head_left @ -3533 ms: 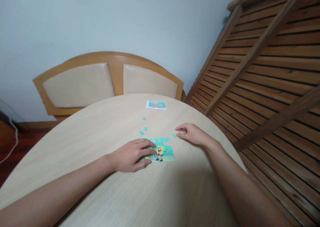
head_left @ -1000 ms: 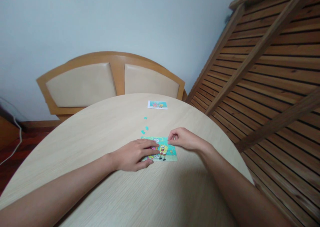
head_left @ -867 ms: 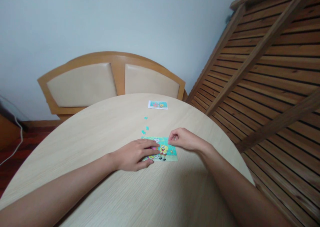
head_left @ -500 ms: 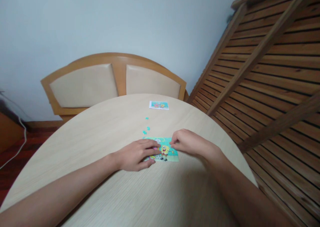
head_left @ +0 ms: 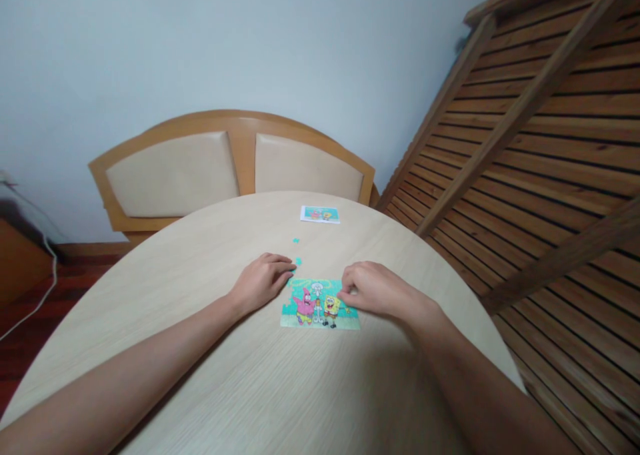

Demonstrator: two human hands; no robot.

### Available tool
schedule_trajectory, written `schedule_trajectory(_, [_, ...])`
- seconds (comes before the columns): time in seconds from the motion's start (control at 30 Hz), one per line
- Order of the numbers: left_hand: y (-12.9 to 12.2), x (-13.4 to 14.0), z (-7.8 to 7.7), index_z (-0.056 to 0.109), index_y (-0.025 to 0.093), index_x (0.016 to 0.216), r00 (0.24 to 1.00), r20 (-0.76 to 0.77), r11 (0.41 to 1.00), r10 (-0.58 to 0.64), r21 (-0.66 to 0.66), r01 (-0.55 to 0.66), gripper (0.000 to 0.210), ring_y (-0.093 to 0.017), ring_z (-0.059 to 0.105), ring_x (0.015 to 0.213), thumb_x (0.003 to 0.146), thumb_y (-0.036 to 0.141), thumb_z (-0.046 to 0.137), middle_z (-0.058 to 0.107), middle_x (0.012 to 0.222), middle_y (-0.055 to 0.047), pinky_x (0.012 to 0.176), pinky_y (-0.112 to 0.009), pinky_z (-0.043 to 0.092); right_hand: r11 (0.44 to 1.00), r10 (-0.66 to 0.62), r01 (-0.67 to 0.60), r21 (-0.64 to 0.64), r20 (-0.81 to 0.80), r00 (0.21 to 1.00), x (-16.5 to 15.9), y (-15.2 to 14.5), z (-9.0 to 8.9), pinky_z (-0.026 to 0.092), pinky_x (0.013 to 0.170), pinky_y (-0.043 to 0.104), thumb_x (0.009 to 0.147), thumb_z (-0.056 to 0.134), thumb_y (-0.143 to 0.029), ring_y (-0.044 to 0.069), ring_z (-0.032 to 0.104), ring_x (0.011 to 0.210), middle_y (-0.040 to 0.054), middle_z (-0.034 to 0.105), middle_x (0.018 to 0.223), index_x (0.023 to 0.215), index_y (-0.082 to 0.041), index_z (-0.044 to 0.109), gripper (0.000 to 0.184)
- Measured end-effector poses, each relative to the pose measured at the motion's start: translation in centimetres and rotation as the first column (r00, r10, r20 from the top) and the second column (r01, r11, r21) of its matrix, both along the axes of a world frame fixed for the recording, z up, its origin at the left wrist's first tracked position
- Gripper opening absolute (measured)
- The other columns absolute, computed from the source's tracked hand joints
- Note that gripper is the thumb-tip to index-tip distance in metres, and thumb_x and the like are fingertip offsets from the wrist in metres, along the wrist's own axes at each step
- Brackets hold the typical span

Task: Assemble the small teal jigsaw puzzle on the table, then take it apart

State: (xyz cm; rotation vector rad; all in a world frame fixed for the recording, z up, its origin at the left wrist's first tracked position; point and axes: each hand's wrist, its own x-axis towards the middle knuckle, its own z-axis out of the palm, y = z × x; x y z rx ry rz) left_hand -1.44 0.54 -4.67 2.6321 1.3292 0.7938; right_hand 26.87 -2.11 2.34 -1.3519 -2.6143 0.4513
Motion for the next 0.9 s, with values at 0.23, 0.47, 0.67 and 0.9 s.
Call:
schedule_trajectory(0.23, [-0.1,-0.3,0.2,0.076,0.022,0.097,0.998,-0.031,0.998,0.061,-0.016,-0.061,0.022,-0.024,0.066,0.095,0.097,0.033,0.056,0.074,0.105,-0.005,0.086,-0.04,0.054,0.993,0.032,-0.044,0.109,0.112,0.993,0.6,0.2,0.1,0.037,0.063,0.031,0.079,0.064,-0.02,0.021,0.063,0.064,0.0097,0.074,0.07,0.062,-0.019,0.072,0.019])
schedule_trajectory(0.47, [0.0,-0.5,0.7,0.073,0.02,0.1,0.99,0.086,0.977,0.111,-0.193,-0.093,0.015,-0.022,0.065,0.09,0.09,0.026,0.063,0.074,0.095,-0.006,0.083,-0.035,0.051,0.977,-0.029,0.044,0.208,-0.076,0.997,3.2,2.3,-1.5,0.044,0.071,0.029,0.095,0.052,-0.027,0.02,0.066,0.077,0.0078,0.075,0.088,0.09,-0.019,0.075,0.024])
schedule_trajectory(0.67, [0.0,-1.3,0.3,0.071,0.02,0.103,0.992,0.11,0.988,0.064,-0.15,-0.047,0.017,-0.022,0.064,0.096,0.091,0.026,0.06,0.071,0.101,-0.007,0.089,-0.036,0.05,0.97,0.064,-0.024,0.243,-0.157,0.986,3.8,3.1,-2.4,0.049,0.082,0.032,0.096,0.053,-0.023,0.02,0.065,0.088,0.0076,0.072,0.095,0.094,-0.019,0.072,0.02])
schedule_trajectory(0.9, [0.3,-1.7,0.4,0.073,0.022,0.1,0.999,0.041,0.993,-0.01,-0.113,0.015,0.016,-0.022,0.063,0.098,0.094,0.027,0.059,0.072,0.105,-0.006,0.093,-0.038,0.048,0.967,0.151,-0.119,0.225,-0.133,0.98,3.0,3.0,-3.1,0.05,0.087,0.033,0.095,0.055,-0.021,0.02,0.066,0.093,0.007,0.073,0.099,0.097,-0.02,0.074,0.019])
